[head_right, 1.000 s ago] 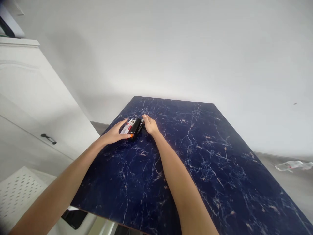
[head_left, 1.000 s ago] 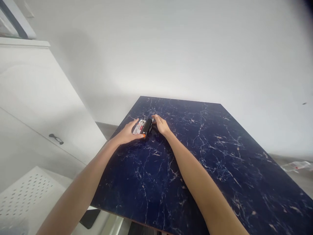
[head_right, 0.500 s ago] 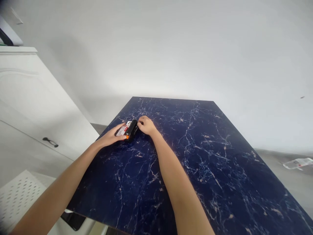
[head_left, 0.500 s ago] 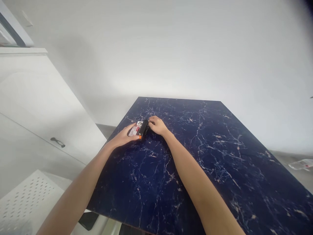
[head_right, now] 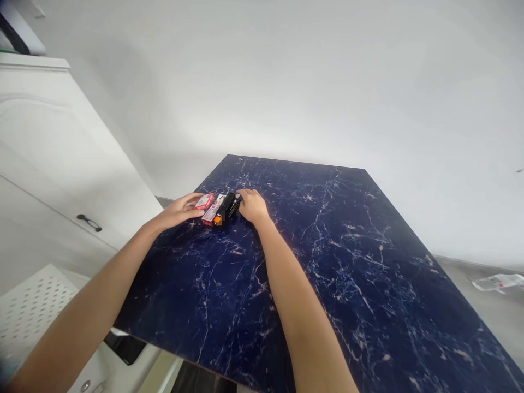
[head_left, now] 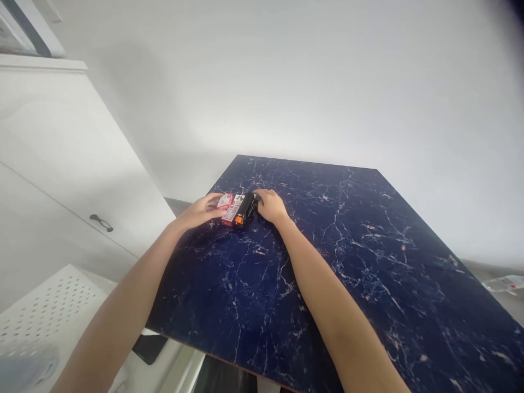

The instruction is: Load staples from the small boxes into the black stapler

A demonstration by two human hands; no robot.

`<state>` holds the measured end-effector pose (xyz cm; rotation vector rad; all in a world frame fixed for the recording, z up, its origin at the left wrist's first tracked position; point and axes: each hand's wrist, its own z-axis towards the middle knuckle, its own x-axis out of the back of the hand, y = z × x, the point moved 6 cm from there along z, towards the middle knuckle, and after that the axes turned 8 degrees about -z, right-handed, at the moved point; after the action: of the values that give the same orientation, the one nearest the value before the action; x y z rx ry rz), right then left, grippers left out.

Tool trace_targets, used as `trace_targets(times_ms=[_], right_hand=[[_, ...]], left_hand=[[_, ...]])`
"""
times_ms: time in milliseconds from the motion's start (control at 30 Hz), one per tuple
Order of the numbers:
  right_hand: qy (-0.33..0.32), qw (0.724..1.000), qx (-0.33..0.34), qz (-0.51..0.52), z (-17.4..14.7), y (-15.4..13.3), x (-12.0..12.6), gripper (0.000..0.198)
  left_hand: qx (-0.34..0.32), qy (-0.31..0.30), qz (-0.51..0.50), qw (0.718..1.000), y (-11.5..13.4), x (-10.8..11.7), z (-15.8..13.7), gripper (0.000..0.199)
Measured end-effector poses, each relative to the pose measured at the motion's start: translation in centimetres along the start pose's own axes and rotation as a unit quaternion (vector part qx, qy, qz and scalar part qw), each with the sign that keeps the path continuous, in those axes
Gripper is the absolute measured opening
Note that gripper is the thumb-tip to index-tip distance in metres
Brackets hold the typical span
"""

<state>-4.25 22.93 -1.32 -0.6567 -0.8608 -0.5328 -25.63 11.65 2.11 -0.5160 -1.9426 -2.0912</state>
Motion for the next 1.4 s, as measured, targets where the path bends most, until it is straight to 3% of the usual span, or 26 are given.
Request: trace_targets(times_ms=[167,300,400,600,733,900,1000,1100,1200,1400], right_hand=[[-0.012,0.998,0.055,0.009,0.1,-0.6,-0.2,0.05],[-0.005,0.999,0.043,-0.024,-0.1,-0.6,0.0,0.045],[-0.001,0.999,0.031,-0.02,-0.3,-0.7,0.3,0.045],[0.028,0.999,-0.007,0.014,-0.1,-0.2,0.8,0.051],[0.088,0.989,-0.083,0.083,-0.1,1.2,2.0,0.043],[0.144,0.933,-0.231,0.234,-0.7,4.3,2.5,0.028],[0.16,0.893,-0.276,0.317,-1.7,5.3,2.0,0.032],[0.163,0.873,-0.286,0.361,-4.0,4.8,2.0,0.04],[0.124,0.86,-0.279,0.41,-7.2,3.0,2.5,0.032],[0.091,0.807,-0.29,0.506,-13.0,0.2,5.4,0.034]], left_hand=[[-0.028,0.109,-0.203,0.973,-0.6,0.2,0.4,0.078],[0.015,0.115,-0.35,0.93,-1.3,-0.8,0.7,0.087],[0.043,0.117,-0.398,0.909,-1.3,-1.4,0.7,0.084],[0.018,0.094,-0.34,0.936,-1.3,-1.5,1.1,0.073],[0.004,0.097,-0.278,0.956,-1.4,-1.4,1.2,0.067],[-0.031,0.102,-0.256,0.961,-0.7,-1.7,1.2,0.055],[-0.065,0.101,-0.236,0.964,0.0,-2.4,1.0,0.052],[-0.09,0.099,-0.199,0.971,1.1,-3.5,0.4,0.05],[-0.092,0.08,-0.165,0.979,2.3,-5.1,-0.4,0.049],[-0.11,0.02,-0.088,0.99,4.1,-9.4,-2.0,0.044]])
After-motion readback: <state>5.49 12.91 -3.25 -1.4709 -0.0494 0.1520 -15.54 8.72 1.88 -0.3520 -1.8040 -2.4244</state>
